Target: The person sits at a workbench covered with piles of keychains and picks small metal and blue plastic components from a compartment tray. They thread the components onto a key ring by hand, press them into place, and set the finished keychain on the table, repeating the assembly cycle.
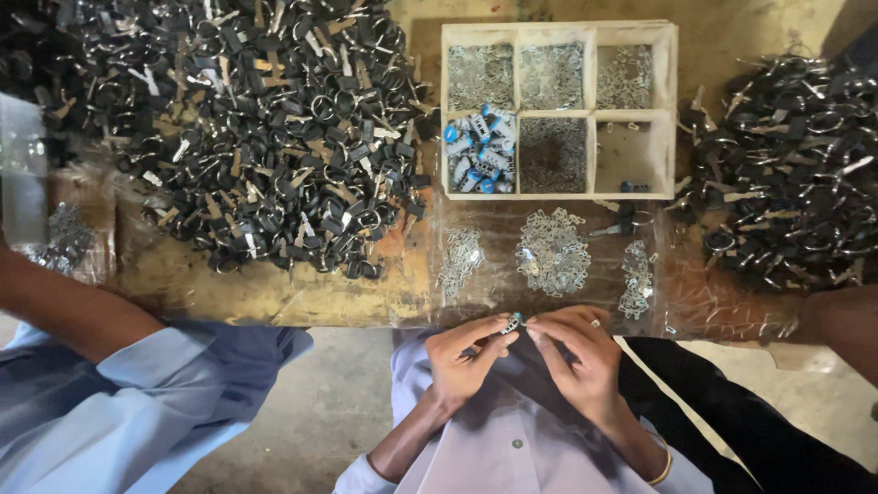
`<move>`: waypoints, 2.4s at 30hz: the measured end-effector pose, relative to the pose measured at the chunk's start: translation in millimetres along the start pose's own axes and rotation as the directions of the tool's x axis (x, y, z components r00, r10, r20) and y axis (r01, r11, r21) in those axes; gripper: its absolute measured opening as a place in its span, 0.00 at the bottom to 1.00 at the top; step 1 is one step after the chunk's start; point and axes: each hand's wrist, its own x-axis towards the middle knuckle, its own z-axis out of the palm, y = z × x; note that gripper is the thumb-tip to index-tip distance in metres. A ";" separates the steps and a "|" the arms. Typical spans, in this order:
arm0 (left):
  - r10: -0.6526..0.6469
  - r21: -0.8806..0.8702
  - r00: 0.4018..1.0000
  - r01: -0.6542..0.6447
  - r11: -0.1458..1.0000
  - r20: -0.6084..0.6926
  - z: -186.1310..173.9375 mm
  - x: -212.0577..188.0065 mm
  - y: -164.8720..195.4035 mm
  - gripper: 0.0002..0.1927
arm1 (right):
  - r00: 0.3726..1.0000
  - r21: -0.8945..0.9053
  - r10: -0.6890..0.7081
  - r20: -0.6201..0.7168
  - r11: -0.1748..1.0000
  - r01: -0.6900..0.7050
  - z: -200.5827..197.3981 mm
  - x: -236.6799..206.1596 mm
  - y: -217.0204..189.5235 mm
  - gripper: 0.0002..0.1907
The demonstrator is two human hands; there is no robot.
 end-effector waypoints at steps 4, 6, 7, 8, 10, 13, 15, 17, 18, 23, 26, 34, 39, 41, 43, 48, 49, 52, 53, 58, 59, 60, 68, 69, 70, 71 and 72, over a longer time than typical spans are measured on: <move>0.027 -0.008 1.000 -0.027 1.000 0.009 0.8 -0.8 -0.1 0.12 | 0.998 0.005 0.016 -0.067 1.000 -0.016 4.8 4.7 -4.7 0.12; 0.100 0.162 0.995 -0.100 0.982 0.011 0.4 -1.6 1.4 0.13 | 0.998 -0.021 0.003 -0.060 1.000 -0.005 4.2 5.2 -6.7 0.13; 0.139 0.244 0.990 -0.139 0.960 0.019 1.0 -0.8 2.1 0.14 | 0.998 -0.041 -0.016 -0.054 0.999 0.014 3.0 5.2 -6.9 0.13; 0.207 0.274 0.978 -0.209 0.939 0.039 0.1 0.2 2.9 0.14 | 0.998 -0.062 -0.035 -0.049 0.998 0.032 1.9 5.0 -7.3 0.13; 0.333 0.323 0.938 -0.345 0.881 0.091 -1.4 0.3 5.5 0.13 | 1.000 -0.039 -0.011 -0.020 0.999 0.010 -2.7 3.0 -6.7 0.13; 0.407 0.346 0.902 -0.431 0.833 0.144 -0.7 2.1 7.1 0.12 | 0.998 -0.154 -0.016 0.063 0.988 0.026 -11.6 -2.0 -1.0 0.12; 0.304 0.266 0.935 -0.345 0.900 0.184 1.4 0.8 7.0 0.12 | 0.992 -0.219 0.000 0.130 0.975 0.029 -20.7 -8.0 4.9 0.11; 0.225 0.211 0.950 -0.271 0.939 0.218 2.4 -0.5 5.4 0.12 | 0.982 -0.232 0.035 0.186 0.973 0.009 -31.3 -14.5 11.9 0.13; 0.193 0.194 0.954 -0.239 0.951 0.227 3.4 -2.2 4.5 0.12 | 0.990 -0.230 0.083 0.115 0.972 -0.055 -37.3 -17.9 15.6 0.12; 0.097 0.017 0.981 -0.101 0.995 0.171 1.7 -5.4 -1.8 0.12 | 0.981 -0.587 0.016 -0.196 0.799 -0.130 -54.1 -28.0 32.5 0.11; 0.070 0.042 0.993 -0.074 0.996 0.097 -2.4 -6.5 -2.8 0.14 | 1.000 -0.593 -0.013 -0.021 0.805 -0.002 -52.3 -30.8 35.1 0.18; 0.046 -0.044 0.999 -0.045 0.998 0.014 -6.4 -2.8 -1.7 0.14 | 0.997 -0.573 -0.068 -0.021 0.818 0.043 -54.1 -31.7 35.9 0.23; 0.033 -0.009 0.999 -0.033 0.999 0.000 -7.4 0.0 1.2 0.14 | 0.988 -0.522 -0.153 0.002 0.843 0.131 -55.8 -35.1 38.9 0.12; 0.035 -0.012 0.999 -0.035 0.999 -0.005 -8.0 0.6 3.1 0.14 | 0.991 -0.450 -0.125 0.042 0.883 0.131 -56.4 -36.3 37.7 0.10; 0.063 -0.036 0.998 -0.063 0.997 -0.017 -6.7 1.8 4.2 0.14 | 0.995 -0.353 -0.096 0.031 0.930 0.101 -55.0 -34.6 35.5 0.11; 0.063 0.006 0.998 -0.063 0.998 -0.020 -4.7 2.7 5.5 0.14 | 0.996 -0.230 -0.066 -0.056 0.972 0.052 -32.6 -22.6 17.8 0.10; 0.054 0.010 0.998 -0.054 0.998 -0.018 -4.2 2.5 5.6 0.14 | 0.997 -0.186 -0.042 -0.057 0.982 0.030 -26.3 -19.3 13.5 0.10; 0.079 0.018 0.997 -0.079 0.997 -0.006 -2.4 2.4 4.9 0.13 | 0.996 -0.072 0.068 -0.062 0.995 -0.073 -8.9 -11.6 0.5 0.10; 0.096 0.037 0.995 -0.096 0.995 -0.007 -2.2 2.5 4.6 0.13 | 0.992 -0.040 0.112 -0.063 0.993 -0.114 -5.3 -9.5 -2.6 0.10; 0.103 0.052 0.995 -0.104 0.993 0.019 -0.4 2.0 3.3 0.12 | 0.998 0.008 0.051 -0.037 0.999 -0.051 0.4 -2.9 -6.5 0.10; 0.099 0.051 0.995 -0.100 0.994 0.014 0.9 1.9 3.1 0.12 | 0.999 0.016 0.037 -0.028 0.999 -0.037 0.1 -2.6 -5.6 0.10; 0.096 0.050 0.995 -0.096 0.994 0.009 1.1 1.8 3.0 0.12 | 0.999 0.017 0.027 -0.029 1.000 -0.026 0.7 -2.4 -4.9 0.10; 0.235 0.202 0.971 -0.241 0.949 0.051 -0.9 3.8 9.1 0.13 | 0.992 0.026 0.114 -0.059 0.993 -0.113 8.4 -6.5 -3.2 0.12; 0.272 0.242 0.960 -0.282 0.929 0.071 -1.5 4.8 10.5 0.14 | 0.989 0.017 0.137 -0.061 0.991 -0.136 8.7 -7.1 -3.4 0.12; 0.308 0.280 0.947 -0.322 0.904 0.092 -2.0 5.6 12.0 0.14 | 0.985 0.008 0.160 -0.063 0.987 -0.160 8.1 -7.5 -3.7 0.12; 0.325 0.293 0.939 -0.343 0.893 0.107 -2.0 6.3 13.3 0.13 | 0.981 -0.001 0.182 -0.065 0.983 -0.183 6.7 -7.8 -3.4 0.12; 0.343 0.307 0.932 -0.364 0.880 0.122 -3.2 7.1 14.4 0.12 | 0.994 -0.058 0.112 -0.012 0.992 -0.113 4.7 -7.4 -2.4 0.13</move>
